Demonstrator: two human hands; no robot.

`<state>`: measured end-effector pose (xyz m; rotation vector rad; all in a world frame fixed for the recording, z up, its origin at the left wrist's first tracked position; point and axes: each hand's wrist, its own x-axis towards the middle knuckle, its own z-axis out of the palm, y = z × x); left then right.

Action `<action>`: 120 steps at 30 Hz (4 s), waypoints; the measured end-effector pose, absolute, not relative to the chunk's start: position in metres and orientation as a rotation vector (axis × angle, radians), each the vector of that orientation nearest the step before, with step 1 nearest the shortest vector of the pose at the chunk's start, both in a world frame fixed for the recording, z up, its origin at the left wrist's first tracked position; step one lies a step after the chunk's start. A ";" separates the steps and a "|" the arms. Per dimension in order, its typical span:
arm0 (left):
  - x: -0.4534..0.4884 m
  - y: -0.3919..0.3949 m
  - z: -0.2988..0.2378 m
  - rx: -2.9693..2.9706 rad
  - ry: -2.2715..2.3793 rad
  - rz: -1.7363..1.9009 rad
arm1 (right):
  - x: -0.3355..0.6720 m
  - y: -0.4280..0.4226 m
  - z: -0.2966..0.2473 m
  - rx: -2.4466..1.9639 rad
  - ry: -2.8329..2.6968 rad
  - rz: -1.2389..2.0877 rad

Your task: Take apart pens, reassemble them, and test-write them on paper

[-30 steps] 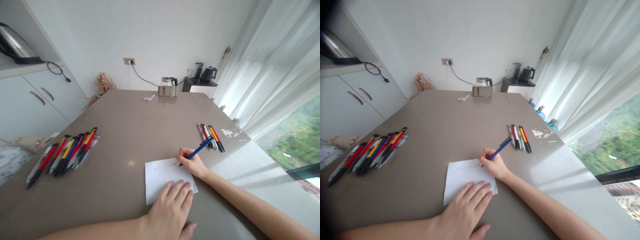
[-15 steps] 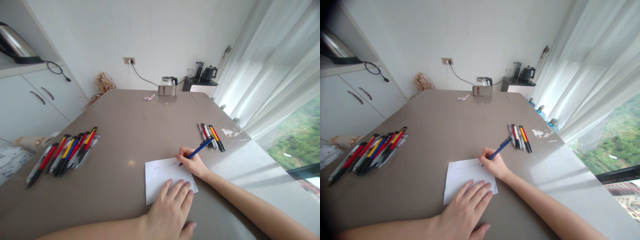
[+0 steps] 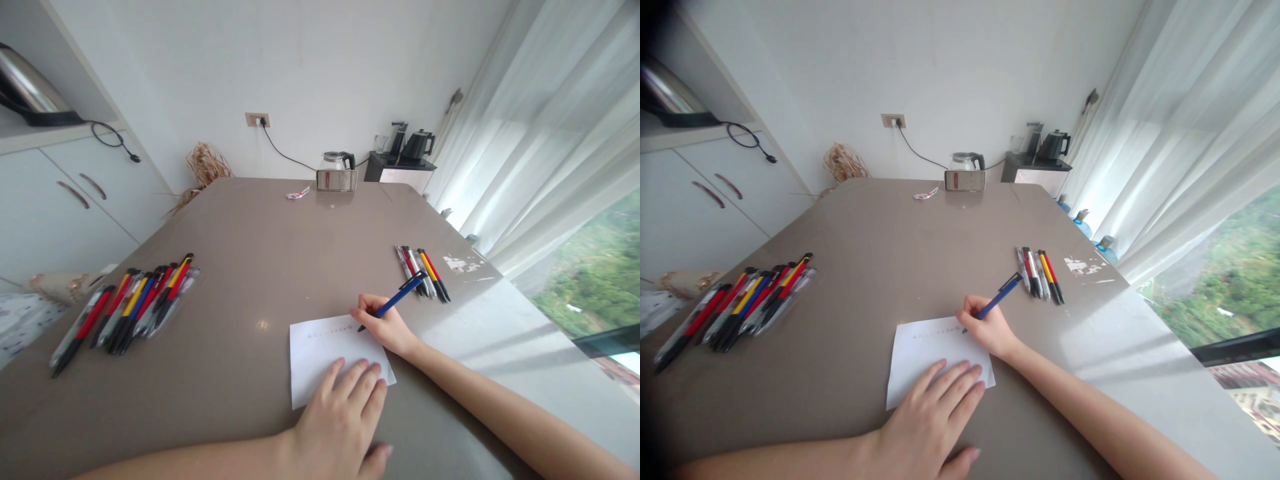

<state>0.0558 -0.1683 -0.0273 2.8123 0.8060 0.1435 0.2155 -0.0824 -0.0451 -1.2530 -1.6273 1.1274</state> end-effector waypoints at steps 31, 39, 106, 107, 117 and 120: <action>0.055 -0.168 -0.026 2.825 0.812 0.164 | 0.215 -0.083 -0.044 -1.247 -1.641 1.117; 0.055 -0.169 -0.027 2.830 0.815 0.174 | 0.215 -0.083 -0.044 -1.251 -1.643 1.109; 0.055 -0.169 -0.026 2.805 0.801 0.177 | 0.220 -0.082 -0.052 -1.555 -1.814 0.668; 0.055 -0.169 -0.026 2.808 0.802 0.179 | 0.220 -0.082 -0.052 -1.558 -1.814 0.670; 0.054 -0.169 -0.024 2.787 0.799 0.174 | 0.220 -0.082 -0.051 -1.562 -1.821 0.673; 0.054 -0.169 -0.024 2.781 0.798 0.169 | 0.220 -0.082 -0.051 -1.559 -1.826 0.664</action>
